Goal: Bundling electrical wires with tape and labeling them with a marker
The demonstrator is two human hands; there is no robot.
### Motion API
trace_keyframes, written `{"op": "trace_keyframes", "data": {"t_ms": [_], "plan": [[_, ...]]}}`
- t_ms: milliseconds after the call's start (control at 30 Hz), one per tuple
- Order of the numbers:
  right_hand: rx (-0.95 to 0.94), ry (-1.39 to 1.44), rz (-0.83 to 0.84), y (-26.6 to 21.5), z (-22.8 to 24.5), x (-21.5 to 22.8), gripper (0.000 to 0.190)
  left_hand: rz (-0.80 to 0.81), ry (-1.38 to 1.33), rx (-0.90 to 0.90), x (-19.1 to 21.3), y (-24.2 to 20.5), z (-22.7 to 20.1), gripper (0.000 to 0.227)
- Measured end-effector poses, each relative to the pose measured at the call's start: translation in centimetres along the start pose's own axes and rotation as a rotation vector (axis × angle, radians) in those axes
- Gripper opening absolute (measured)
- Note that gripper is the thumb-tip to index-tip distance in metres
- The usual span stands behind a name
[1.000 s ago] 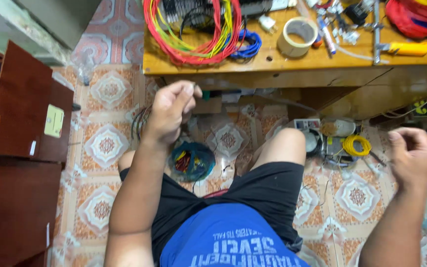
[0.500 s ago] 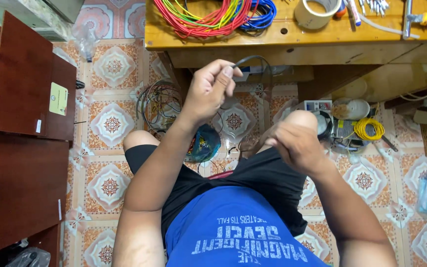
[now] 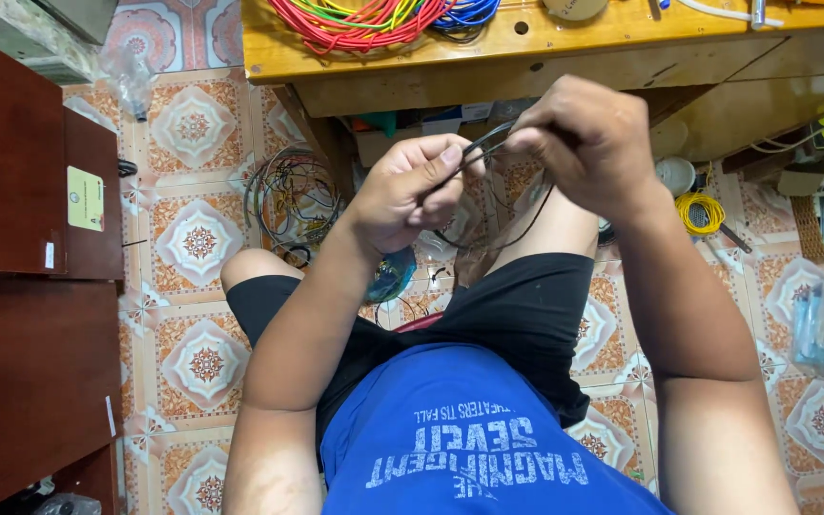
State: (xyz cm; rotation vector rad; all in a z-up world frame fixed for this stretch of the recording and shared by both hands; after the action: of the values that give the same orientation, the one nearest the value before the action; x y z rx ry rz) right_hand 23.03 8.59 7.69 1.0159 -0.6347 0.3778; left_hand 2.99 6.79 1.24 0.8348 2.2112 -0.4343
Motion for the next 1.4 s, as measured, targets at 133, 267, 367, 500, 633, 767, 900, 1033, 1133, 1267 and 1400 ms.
{"op": "trace_keyframes", "data": {"t_ms": [133,267,367,500,633,767,900,1033,1133,1267,1400], "plan": [[-0.020,0.011,-0.028,0.0,-0.6,1.3,0.018,0.045,-0.056,0.041,0.2,-0.2,-0.1,0.027],[-0.033,0.076,0.053,0.3,0.1,1.8,0.029,0.139,-0.035,0.069,0.4,-0.1,-0.7,0.029],[-0.065,0.106,0.095,-0.2,0.4,1.0,0.030,0.168,0.004,0.069,0.6,0.1,-0.9,0.032],[-0.084,0.045,0.053,-0.3,0.1,0.9,0.017,-0.022,0.263,0.022,1.2,0.4,-0.3,0.027],[-0.072,-0.134,0.130,-0.8,-1.1,3.8,0.016,-0.061,0.312,0.070,2.1,-0.3,-1.0,0.027],[-0.308,-0.160,0.089,-5.3,-4.0,9.4,0.007,-0.074,0.202,0.103,4.6,-2.7,-2.1,0.022],[-0.658,-0.194,-0.078,-12.3,-5.7,16.1,0.004,-0.109,0.059,0.053,6.8,-5.6,-4.4,0.022],[-0.710,-0.235,-0.189,-21.8,-8.6,19.9,0.005,-0.127,-0.021,0.013,8.5,-6.9,-5.3,0.019],[-0.626,-0.216,-0.310,-26.4,-9.8,20.6,0.010,-0.155,-0.097,0.001,8.7,-6.7,-5.0,0.020],[-0.664,-0.297,-0.446,-26.5,-9.2,19.1,0.011,-0.065,-0.051,0.080,7.2,-5.2,-3.6,0.022],[-0.630,-0.360,-0.492,-26.5,-10.5,19.2,0.018,0.157,0.057,0.124,5.5,-4.2,-2.4,0.020]]}}
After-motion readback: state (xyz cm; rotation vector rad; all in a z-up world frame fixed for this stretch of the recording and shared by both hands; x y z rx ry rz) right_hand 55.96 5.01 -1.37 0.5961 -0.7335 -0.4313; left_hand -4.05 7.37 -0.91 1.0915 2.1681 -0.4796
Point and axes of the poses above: each hand's wrist, its own y-axis towards the middle knuckle, its own x-axis out of the back of the hand, z = x × y, the point moved 3 cm from there along y, towards the middle knuckle, and after that the axes turned 10 degrees about x, right-handed, at the moved point
